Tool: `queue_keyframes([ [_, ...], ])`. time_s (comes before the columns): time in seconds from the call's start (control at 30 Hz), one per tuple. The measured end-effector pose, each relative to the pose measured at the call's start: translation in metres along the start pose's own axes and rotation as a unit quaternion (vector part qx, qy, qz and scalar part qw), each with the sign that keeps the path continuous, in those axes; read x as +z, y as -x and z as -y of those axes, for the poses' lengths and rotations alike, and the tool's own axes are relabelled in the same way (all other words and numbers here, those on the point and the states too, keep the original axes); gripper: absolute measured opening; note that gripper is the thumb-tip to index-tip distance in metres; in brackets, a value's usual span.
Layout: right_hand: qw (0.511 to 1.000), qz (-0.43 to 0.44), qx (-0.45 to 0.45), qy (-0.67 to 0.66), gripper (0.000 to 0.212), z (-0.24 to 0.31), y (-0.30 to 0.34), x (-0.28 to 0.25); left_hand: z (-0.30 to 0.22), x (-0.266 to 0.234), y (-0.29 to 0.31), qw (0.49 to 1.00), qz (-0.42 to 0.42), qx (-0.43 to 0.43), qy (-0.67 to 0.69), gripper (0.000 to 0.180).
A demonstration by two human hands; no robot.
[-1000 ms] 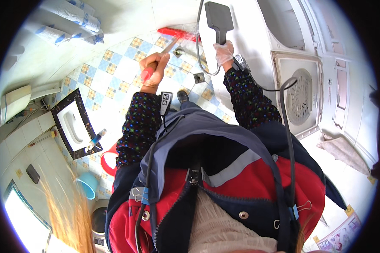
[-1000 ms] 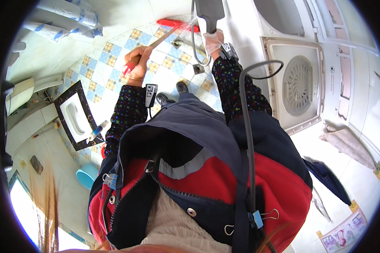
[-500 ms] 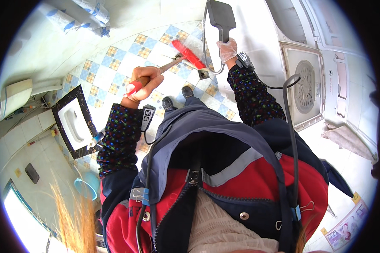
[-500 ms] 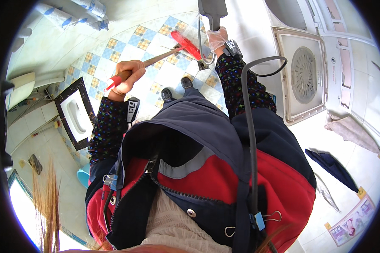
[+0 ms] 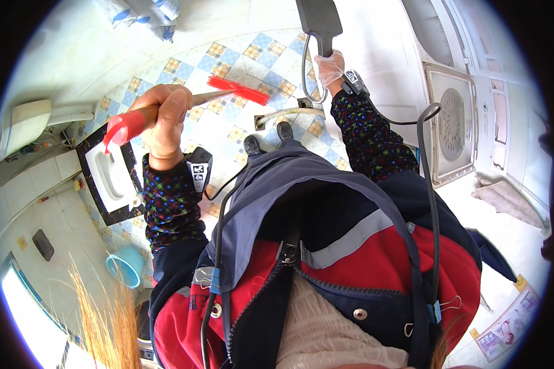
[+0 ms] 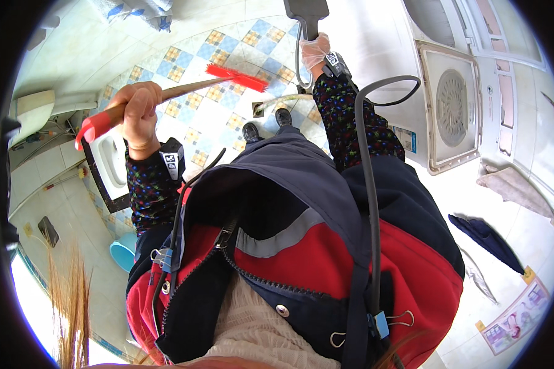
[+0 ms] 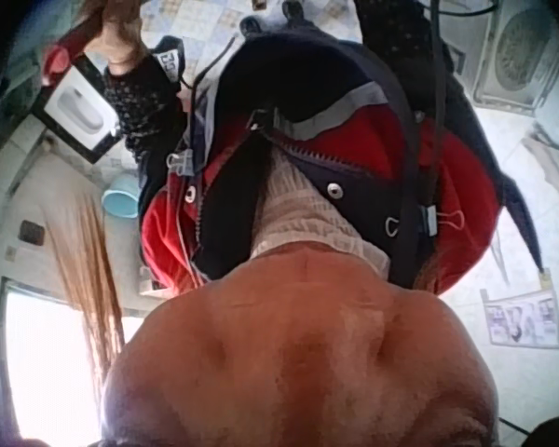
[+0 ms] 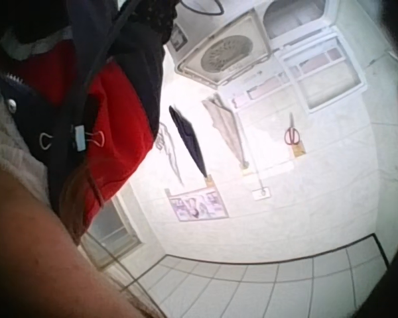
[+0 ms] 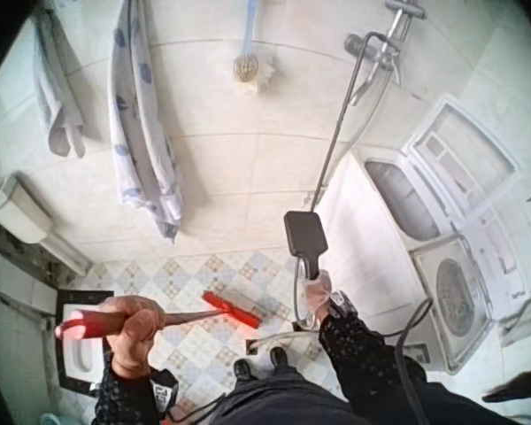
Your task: The person scrubs a toilet bowl with a long-handled brush, rinses a plastic container at the sink, and then uses a handheld sprayer to rinse the toilet and floor. They move between the toilet, sink, and floor areas while handling cleaning tools and containers.
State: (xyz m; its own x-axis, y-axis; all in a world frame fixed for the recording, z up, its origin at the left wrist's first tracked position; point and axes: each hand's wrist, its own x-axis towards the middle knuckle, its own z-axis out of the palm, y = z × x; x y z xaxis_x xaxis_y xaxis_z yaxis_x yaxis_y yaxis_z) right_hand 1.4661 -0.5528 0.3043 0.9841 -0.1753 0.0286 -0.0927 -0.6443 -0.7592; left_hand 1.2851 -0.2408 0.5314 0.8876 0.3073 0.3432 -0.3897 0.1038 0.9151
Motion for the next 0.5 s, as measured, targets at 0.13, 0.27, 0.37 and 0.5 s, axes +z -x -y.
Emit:
queue_keyframes([
  [0.13, 1.0, 0.011, 0.006, -0.014, 0.021, -0.002, -0.005, 0.0, -0.018, 0.006, -0.011, 0.991, 0.101, 0.079, -0.03, 0.023],
  [0.27, 0.997, 0.029, 0.032, -0.059, 0.02, 0.002, -0.007, -0.002, -0.01, -0.001, -0.031, 0.984, 0.142, 0.105, 0.025, 0.025],
  [0.37, 0.999, 0.015, 0.033, -0.026, 0.021, 0.007, -0.008, -0.004, 0.021, -0.022, -0.069, 0.946, 0.285, 0.115, 0.107, 0.014],
  [0.5, 0.999, 0.016, 0.035, -0.025, 0.022, 0.017, -0.008, -0.012, 0.105, -0.015, -0.067, 0.998, -0.007, -0.01, 0.063, 0.021],
])
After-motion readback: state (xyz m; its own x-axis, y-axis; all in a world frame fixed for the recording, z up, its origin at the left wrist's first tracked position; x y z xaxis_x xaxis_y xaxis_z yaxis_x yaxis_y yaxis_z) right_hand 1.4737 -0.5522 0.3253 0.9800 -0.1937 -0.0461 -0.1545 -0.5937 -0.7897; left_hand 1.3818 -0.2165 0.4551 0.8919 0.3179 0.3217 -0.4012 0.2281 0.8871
